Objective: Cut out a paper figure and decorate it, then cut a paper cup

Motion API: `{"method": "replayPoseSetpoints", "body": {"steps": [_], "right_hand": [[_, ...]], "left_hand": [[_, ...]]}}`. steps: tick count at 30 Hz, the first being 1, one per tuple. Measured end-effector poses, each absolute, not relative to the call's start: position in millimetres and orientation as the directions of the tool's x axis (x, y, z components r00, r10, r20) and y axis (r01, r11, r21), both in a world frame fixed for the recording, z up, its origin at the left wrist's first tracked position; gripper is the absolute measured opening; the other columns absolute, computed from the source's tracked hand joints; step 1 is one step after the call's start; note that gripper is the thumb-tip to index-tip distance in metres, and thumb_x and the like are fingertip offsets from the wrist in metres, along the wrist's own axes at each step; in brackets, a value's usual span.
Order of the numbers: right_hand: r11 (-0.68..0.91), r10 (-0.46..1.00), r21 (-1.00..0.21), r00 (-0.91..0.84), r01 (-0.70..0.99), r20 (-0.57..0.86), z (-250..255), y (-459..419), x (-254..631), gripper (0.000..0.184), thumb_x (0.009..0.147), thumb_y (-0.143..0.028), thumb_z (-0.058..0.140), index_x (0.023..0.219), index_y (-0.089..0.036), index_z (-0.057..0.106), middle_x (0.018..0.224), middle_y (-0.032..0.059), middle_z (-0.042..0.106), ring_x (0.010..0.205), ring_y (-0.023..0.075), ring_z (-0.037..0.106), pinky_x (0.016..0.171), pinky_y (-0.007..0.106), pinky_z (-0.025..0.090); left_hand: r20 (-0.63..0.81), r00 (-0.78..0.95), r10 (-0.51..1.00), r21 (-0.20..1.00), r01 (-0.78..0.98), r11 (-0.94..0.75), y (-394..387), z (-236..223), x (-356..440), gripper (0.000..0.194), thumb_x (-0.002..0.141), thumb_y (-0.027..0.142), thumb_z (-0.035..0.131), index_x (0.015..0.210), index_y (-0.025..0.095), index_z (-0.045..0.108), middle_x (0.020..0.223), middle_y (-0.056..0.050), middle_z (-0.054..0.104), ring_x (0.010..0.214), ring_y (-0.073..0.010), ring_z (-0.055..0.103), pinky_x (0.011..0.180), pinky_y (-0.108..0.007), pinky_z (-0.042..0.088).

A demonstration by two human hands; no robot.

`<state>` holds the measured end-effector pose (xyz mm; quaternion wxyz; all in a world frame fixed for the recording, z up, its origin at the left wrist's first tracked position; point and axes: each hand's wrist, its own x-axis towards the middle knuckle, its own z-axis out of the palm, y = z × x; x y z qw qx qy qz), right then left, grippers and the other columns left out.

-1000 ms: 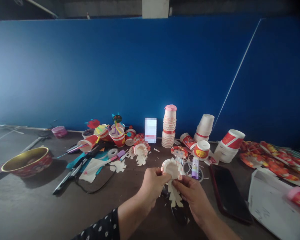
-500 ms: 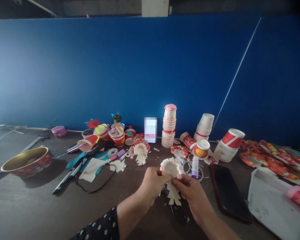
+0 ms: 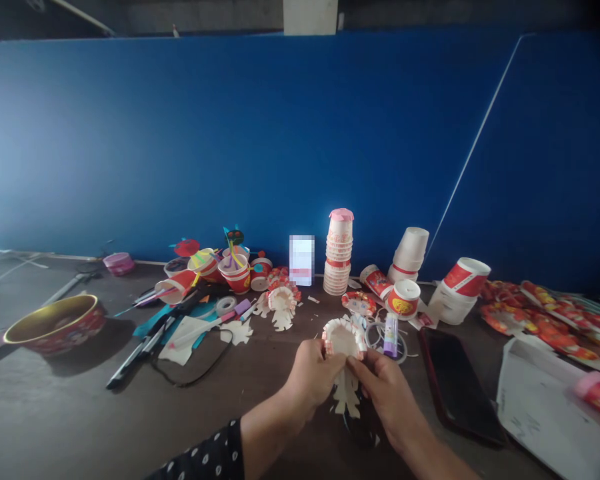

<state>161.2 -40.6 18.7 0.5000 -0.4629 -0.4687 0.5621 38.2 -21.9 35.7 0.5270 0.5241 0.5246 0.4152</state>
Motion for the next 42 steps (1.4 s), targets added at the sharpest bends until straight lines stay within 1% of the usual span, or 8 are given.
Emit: {"method": "replayPoseSetpoints", "body": {"steps": [5, 10, 15, 23, 30, 33, 38, 42], "right_hand": [[-0.073, 0.996, -0.986, -0.054, -0.151, -0.065, 22.7, -41.6, 157.9, 0.027, 0.071, -0.042, 0.066, 0.079, -0.016, 0.063, 0.054, -0.0026, 0.062, 0.048, 0.0141, 0.054, 0.046, 0.023, 0.04], [-0.074, 0.997, -0.984, -0.006, -0.162, -0.075, 24.8, -40.5, 158.7, 0.025, 0.07, -0.041, 0.067, 0.075, -0.017, 0.061, 0.053, -0.0032, 0.061, 0.046, 0.0133, 0.053, 0.045, 0.022, 0.038], [-0.061, 0.998, -0.994, 0.014, -0.088, -0.063, 22.1, -37.3, 161.9, 0.02, 0.071, -0.039, 0.065, 0.072, -0.019, 0.062, 0.053, -0.0038, 0.061, 0.046, 0.0138, 0.052, 0.045, 0.023, 0.038], [-0.05, 0.998, -0.991, -0.043, -0.123, -0.045, 24.2, -38.4, 163.4, 0.019, 0.07, -0.032, 0.065, 0.081, -0.016, 0.065, 0.057, -0.0019, 0.061, 0.05, 0.0124, 0.05, 0.045, 0.021, 0.033], [-0.026, 1.0, -0.996, -0.014, -0.085, -0.025, 27.1, -40.6, 166.3, 0.016, 0.066, -0.027, 0.063, 0.076, -0.015, 0.065, 0.06, -0.0018, 0.059, 0.049, 0.0102, 0.045, 0.042, 0.019, 0.03], [0.001, 0.999, -0.999, -0.054, -0.047, 0.004, 26.4, -40.4, 164.3, 0.016, 0.067, -0.03, 0.067, 0.073, -0.015, 0.063, 0.059, -0.0019, 0.059, 0.05, 0.0114, 0.048, 0.044, 0.02, 0.034], [-0.019, 0.989, -0.999, -0.144, -0.046, -0.012, 22.6, -37.9, 161.0, 0.023, 0.068, -0.034, 0.069, 0.082, -0.017, 0.065, 0.067, 0.0009, 0.068, 0.061, 0.0186, 0.061, 0.059, 0.027, 0.046], [-0.035, 0.99, -0.999, -0.139, -0.014, -0.033, 24.7, -37.5, 160.6, 0.022, 0.068, -0.037, 0.067, 0.078, -0.018, 0.067, 0.067, 0.0012, 0.07, 0.057, 0.0189, 0.061, 0.056, 0.027, 0.046]], "left_hand": [[-0.05, 0.09, 0.995, 0.983, 0.182, 0.033, -19.5, 30.0, 39.1, 0.013, 0.061, 0.02, 0.05, 0.05, 0.015, 0.045, 0.047, 0.004, 0.041, 0.045, -0.0071, 0.037, 0.041, -0.019, 0.027], [-0.129, 0.125, 0.984, 0.992, 0.023, 0.127, -21.3, 44.6, 38.7, 0.01, 0.059, 0.021, 0.053, 0.054, 0.013, 0.052, 0.047, 0.003, 0.045, 0.043, -0.007, 0.037, 0.042, -0.02, 0.03], [-0.146, 0.204, 0.968, 0.97, -0.163, 0.18, -21.0, 53.7, 33.6, 0.013, 0.057, 0.022, 0.057, 0.063, 0.011, 0.059, 0.055, -0.001, 0.055, 0.049, -0.0091, 0.046, 0.047, -0.02, 0.035], [-0.125, 0.099, 0.987, 0.98, -0.146, 0.138, -19.0, 49.1, 35.6, 0.008, 0.053, 0.011, 0.056, 0.06, 0.011, 0.06, 0.052, 0.002, 0.055, 0.047, -0.0078, 0.044, 0.048, -0.02, 0.035], [-0.116, 0.037, 0.993, 0.989, -0.09, 0.119, -18.0, 49.1, 34.4, 0.009, 0.052, 0.007, 0.052, 0.056, 0.012, 0.059, 0.048, 0.003, 0.053, 0.044, -0.0067, 0.041, 0.044, -0.018, 0.03], [-0.109, 0.032, 0.993, 0.991, -0.068, 0.111, -16.3, 45.8, 34.2, 0.01, 0.051, 0.007, 0.053, 0.057, 0.012, 0.059, 0.048, 0.004, 0.052, 0.044, -0.0066, 0.04, 0.043, -0.018, 0.029], [-0.131, 0.039, 0.991, 0.989, -0.061, 0.133, -15.2, 44.0, 33.9, 0.012, 0.053, 0.009, 0.054, 0.061, 0.011, 0.062, 0.051, 0.002, 0.056, 0.046, -0.0077, 0.044, 0.044, -0.019, 0.032], [-0.164, 0.081, 0.983, 0.978, -0.117, 0.173, -13.9, 41.8, 33.5, 0.011, 0.054, 0.013, 0.057, 0.063, 0.01, 0.063, 0.054, -0.002, 0.06, 0.046, -0.01, 0.049, 0.045, -0.021, 0.036]]}}
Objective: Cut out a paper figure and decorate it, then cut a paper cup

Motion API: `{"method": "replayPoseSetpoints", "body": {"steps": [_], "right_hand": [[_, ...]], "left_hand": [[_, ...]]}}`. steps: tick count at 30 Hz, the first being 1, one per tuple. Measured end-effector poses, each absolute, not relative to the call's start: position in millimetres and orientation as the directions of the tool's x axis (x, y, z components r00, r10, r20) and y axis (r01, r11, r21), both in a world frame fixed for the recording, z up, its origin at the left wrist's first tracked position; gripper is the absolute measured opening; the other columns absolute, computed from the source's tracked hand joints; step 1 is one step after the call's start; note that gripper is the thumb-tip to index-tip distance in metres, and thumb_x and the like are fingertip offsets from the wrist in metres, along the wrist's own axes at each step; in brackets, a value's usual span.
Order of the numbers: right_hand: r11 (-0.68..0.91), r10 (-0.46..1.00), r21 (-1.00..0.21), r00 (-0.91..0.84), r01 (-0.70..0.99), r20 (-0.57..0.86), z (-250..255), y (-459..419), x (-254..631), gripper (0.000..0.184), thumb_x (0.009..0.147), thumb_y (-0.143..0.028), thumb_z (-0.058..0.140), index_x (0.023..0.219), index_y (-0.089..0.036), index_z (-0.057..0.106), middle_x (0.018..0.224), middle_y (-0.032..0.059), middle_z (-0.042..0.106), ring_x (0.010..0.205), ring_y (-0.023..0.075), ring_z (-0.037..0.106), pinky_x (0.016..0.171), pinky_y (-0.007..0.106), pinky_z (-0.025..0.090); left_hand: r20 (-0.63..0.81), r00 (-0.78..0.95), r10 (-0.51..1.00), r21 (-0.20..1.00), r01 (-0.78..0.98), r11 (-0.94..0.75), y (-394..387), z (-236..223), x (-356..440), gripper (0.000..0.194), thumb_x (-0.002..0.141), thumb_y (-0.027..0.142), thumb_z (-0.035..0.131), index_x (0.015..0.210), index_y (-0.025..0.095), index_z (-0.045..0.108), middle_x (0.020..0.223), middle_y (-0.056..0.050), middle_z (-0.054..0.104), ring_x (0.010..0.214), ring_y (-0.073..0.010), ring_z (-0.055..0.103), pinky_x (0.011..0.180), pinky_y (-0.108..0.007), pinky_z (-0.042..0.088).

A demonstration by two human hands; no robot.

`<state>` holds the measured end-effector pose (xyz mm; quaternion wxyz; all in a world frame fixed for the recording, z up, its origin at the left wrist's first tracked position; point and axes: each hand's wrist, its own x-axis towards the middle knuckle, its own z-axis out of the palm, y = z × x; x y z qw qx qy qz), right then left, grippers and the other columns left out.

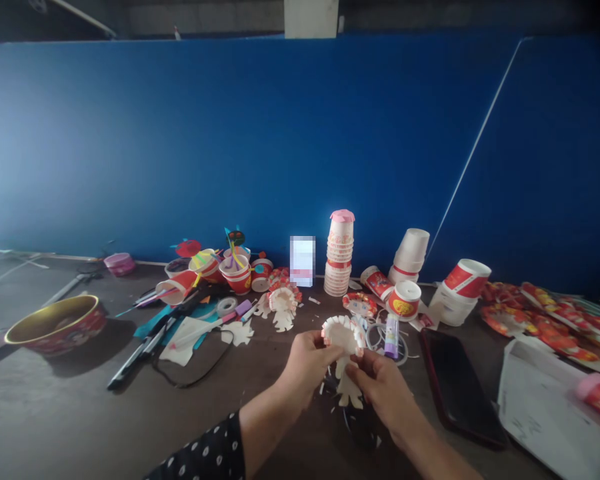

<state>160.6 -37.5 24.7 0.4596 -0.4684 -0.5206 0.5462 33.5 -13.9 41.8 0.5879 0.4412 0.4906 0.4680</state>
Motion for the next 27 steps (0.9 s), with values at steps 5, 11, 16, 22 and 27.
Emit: {"method": "replayPoseSetpoints", "body": {"steps": [5, 11, 16, 22, 27], "right_hand": [[-0.041, 0.989, -0.999, -0.141, -0.034, -0.036, 26.9, -39.4, 159.9, 0.021, 0.069, -0.034, 0.066, 0.081, -0.017, 0.068, 0.066, 0.0013, 0.07, 0.059, 0.0188, 0.062, 0.056, 0.026, 0.046], [-0.049, 0.984, -0.996, -0.175, -0.071, -0.036, 24.4, -38.9, 160.4, 0.024, 0.068, -0.035, 0.068, 0.082, -0.016, 0.069, 0.064, 0.0007, 0.069, 0.055, 0.0162, 0.06, 0.053, 0.024, 0.045], [-0.058, 0.983, -0.996, -0.178, -0.063, -0.046, 21.9, -38.8, 160.7, 0.02, 0.069, -0.033, 0.068, 0.08, -0.016, 0.069, 0.062, -0.0001, 0.068, 0.054, 0.0159, 0.059, 0.05, 0.023, 0.043], [-0.072, 0.983, -0.996, -0.171, -0.047, -0.063, 20.1, -40.3, 158.9, 0.016, 0.068, -0.029, 0.067, 0.076, -0.015, 0.068, 0.057, -0.0013, 0.065, 0.049, 0.0131, 0.054, 0.045, 0.021, 0.038], [-0.105, 0.98, -0.99, -0.18, -0.096, -0.086, 25.2, -41.6, 157.8, 0.016, 0.065, -0.028, 0.068, 0.075, -0.015, 0.067, 0.056, -0.0022, 0.062, 0.046, 0.0113, 0.05, 0.045, 0.021, 0.037]], "left_hand": [[-0.166, 0.089, 0.982, 0.974, -0.143, 0.178, -12.6, 38.7, 33.2, 0.011, 0.053, 0.012, 0.057, 0.063, 0.009, 0.062, 0.056, -0.003, 0.061, 0.047, -0.0113, 0.051, 0.046, -0.022, 0.038], [-0.162, 0.053, 0.985, 0.975, -0.142, 0.168, -11.4, 36.9, 32.8, 0.013, 0.05, 0.011, 0.06, 0.063, 0.01, 0.06, 0.054, -0.001, 0.06, 0.049, -0.0117, 0.052, 0.047, -0.022, 0.039], [-0.152, 0.07, 0.986, 0.978, -0.135, 0.16, -10.6, 37.5, 32.5, 0.015, 0.05, 0.011, 0.061, 0.064, 0.01, 0.06, 0.054, 0.0, 0.058, 0.048, -0.0105, 0.05, 0.047, -0.022, 0.038], [-0.096, 0.038, 0.995, 0.991, -0.088, 0.099, -10.0, 37.7, 33.8, 0.022, 0.046, 0.004, 0.056, 0.067, 0.012, 0.057, 0.053, 0.005, 0.053, 0.047, -0.0073, 0.044, 0.046, -0.019, 0.033], [-0.076, 0.03, 0.997, 0.995, -0.055, 0.077, -8.3, 37.1, 32.4, 0.022, 0.048, 0.005, 0.056, 0.068, 0.012, 0.056, 0.055, 0.004, 0.054, 0.05, -0.008, 0.046, 0.046, -0.018, 0.034]]}}
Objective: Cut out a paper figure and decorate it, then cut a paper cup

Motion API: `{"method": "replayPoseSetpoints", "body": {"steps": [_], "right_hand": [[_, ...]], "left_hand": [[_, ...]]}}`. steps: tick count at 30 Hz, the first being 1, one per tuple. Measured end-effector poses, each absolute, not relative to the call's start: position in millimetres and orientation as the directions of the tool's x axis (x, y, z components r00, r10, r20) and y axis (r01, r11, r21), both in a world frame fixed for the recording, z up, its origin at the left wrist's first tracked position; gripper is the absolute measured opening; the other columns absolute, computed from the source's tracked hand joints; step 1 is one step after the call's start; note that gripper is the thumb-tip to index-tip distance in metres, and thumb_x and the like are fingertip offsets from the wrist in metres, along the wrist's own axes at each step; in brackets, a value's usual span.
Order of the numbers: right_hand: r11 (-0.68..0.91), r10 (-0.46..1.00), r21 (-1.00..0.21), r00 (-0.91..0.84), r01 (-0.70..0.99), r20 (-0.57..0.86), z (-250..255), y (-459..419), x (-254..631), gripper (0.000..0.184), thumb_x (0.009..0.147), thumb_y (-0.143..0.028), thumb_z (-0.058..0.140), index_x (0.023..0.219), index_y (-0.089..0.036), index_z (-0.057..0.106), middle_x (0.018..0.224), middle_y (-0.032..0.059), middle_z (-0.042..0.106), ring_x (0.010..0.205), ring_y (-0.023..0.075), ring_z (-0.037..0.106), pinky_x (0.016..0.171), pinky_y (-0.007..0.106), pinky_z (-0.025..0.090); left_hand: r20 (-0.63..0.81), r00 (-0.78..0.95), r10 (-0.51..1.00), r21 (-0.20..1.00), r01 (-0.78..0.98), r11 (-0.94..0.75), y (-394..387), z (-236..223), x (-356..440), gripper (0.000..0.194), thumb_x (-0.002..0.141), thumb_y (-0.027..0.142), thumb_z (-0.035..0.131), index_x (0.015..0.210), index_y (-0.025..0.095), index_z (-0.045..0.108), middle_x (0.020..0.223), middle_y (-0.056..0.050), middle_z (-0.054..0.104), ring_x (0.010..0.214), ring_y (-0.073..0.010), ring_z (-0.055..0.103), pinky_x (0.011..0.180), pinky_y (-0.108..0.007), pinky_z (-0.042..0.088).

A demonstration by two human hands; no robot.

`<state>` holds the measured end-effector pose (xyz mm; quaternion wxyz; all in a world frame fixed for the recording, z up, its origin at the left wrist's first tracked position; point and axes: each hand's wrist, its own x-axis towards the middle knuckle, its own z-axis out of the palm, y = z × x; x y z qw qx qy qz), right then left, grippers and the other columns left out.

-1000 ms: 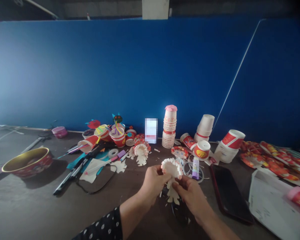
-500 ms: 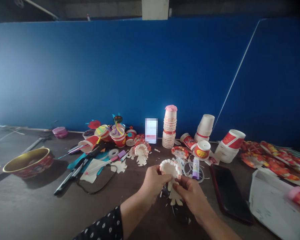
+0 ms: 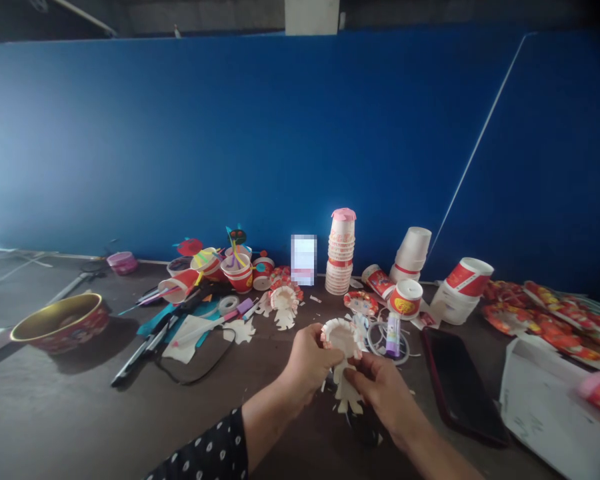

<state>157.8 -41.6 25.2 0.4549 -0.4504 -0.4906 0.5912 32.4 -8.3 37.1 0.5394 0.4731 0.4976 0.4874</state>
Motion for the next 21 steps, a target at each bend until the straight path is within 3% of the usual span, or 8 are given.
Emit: {"method": "replayPoseSetpoints", "body": {"steps": [7, 15, 21], "right_hand": [[-0.101, 0.98, -0.995, -0.17, 0.02, -0.102, 26.2, -39.1, 162.1, 0.018, 0.067, -0.033, 0.066, 0.071, -0.015, 0.064, 0.051, -0.0046, 0.055, 0.043, 0.009, 0.044, 0.041, 0.02, 0.028], [-0.101, 0.985, -0.989, -0.127, 0.108, -0.115, 28.0, -37.2, 162.1, 0.016, 0.065, -0.032, 0.063, 0.061, -0.017, 0.059, 0.045, -0.0062, 0.051, 0.042, 0.0093, 0.043, 0.042, 0.021, 0.028], [-0.108, 0.982, -0.991, -0.147, 0.082, -0.119, 24.9, -36.5, 161.1, 0.022, 0.065, -0.038, 0.064, 0.065, -0.016, 0.061, 0.049, -0.0049, 0.054, 0.042, 0.0088, 0.043, 0.041, 0.021, 0.029]], "left_hand": [[-0.1, 0.022, 0.995, 0.987, -0.122, 0.102, -2.4, 39.6, 26.9, 0.016, 0.051, 0.011, 0.062, 0.066, 0.011, 0.057, 0.052, 0.002, 0.054, 0.045, -0.0079, 0.045, 0.044, -0.02, 0.035], [-0.149, 0.029, 0.988, 0.985, -0.077, 0.151, 2.5, 32.2, 25.5, 0.008, 0.055, 0.014, 0.06, 0.061, 0.012, 0.055, 0.046, 0.003, 0.051, 0.041, -0.0075, 0.044, 0.04, -0.019, 0.031], [-0.163, -0.016, 0.986, 0.982, -0.094, 0.161, -0.1, 38.6, 26.7, 0.015, 0.05, 0.01, 0.064, 0.062, 0.012, 0.055, 0.048, 0.002, 0.054, 0.042, -0.0083, 0.046, 0.042, -0.02, 0.035]]}}
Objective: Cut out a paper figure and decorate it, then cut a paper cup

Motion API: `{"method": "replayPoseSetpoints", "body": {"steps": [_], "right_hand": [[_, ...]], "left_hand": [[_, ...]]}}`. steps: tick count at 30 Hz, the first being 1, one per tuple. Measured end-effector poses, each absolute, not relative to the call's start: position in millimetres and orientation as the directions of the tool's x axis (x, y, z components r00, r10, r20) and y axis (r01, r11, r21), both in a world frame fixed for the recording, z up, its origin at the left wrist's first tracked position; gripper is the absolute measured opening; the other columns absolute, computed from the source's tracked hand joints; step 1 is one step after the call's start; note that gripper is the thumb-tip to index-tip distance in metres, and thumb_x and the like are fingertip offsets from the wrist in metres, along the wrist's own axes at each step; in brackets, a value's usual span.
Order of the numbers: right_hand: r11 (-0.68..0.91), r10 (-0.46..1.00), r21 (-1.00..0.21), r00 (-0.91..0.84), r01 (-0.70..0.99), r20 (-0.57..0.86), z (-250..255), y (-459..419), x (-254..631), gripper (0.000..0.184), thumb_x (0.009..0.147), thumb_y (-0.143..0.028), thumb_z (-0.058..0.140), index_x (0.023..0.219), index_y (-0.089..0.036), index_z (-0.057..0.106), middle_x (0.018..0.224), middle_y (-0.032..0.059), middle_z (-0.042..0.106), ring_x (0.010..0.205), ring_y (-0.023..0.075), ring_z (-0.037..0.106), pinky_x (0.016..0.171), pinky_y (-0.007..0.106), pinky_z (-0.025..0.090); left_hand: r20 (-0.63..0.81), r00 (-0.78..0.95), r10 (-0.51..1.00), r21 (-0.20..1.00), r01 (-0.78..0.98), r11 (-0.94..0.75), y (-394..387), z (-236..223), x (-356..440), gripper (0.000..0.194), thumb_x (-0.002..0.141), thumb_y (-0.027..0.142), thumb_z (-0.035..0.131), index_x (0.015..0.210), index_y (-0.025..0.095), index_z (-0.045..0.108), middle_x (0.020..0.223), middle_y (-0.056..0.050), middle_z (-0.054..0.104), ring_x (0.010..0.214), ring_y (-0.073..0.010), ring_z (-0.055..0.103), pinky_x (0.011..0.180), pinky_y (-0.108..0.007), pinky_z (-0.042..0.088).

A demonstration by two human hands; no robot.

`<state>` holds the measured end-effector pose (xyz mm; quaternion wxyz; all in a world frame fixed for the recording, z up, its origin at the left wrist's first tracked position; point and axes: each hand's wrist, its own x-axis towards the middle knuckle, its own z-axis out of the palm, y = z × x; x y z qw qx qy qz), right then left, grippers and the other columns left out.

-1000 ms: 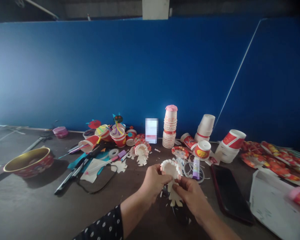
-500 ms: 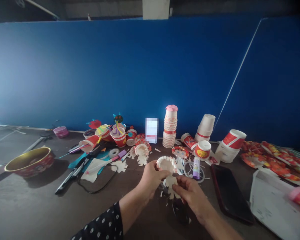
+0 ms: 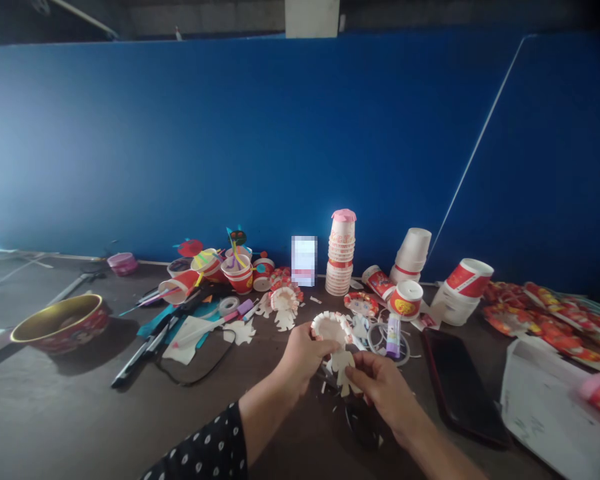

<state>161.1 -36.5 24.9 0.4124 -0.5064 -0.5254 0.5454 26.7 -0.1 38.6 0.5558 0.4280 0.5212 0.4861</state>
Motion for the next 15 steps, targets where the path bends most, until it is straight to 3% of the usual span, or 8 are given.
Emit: {"method": "replayPoseSetpoints", "body": {"steps": [6, 15], "right_hand": [[-0.08, 0.988, -0.993, -0.126, 0.086, -0.09, 24.0, -35.9, 163.7, 0.025, 0.067, -0.041, 0.063, 0.063, -0.017, 0.059, 0.047, -0.0056, 0.05, 0.041, 0.0083, 0.04, 0.041, 0.021, 0.027], [0.018, 0.989, -0.989, 0.143, 0.145, 0.039, 25.1, -24.3, 183.5, 0.021, 0.07, -0.038, 0.06, 0.069, -0.017, 0.06, 0.052, -0.0034, 0.052, 0.046, 0.0117, 0.046, 0.04, 0.021, 0.029]], "left_hand": [[-0.131, 0.009, 0.991, 0.98, -0.149, 0.13, -1.6, 42.3, 25.9, 0.02, 0.048, 0.006, 0.061, 0.068, 0.01, 0.059, 0.056, 0.0, 0.059, 0.048, -0.0096, 0.05, 0.046, -0.021, 0.039], [-0.112, 0.006, 0.994, 0.992, -0.049, 0.112, 11.9, 40.8, 12.8, 0.02, 0.052, 0.011, 0.064, 0.07, 0.012, 0.057, 0.055, 0.001, 0.058, 0.047, -0.0105, 0.051, 0.046, -0.021, 0.039]]}}
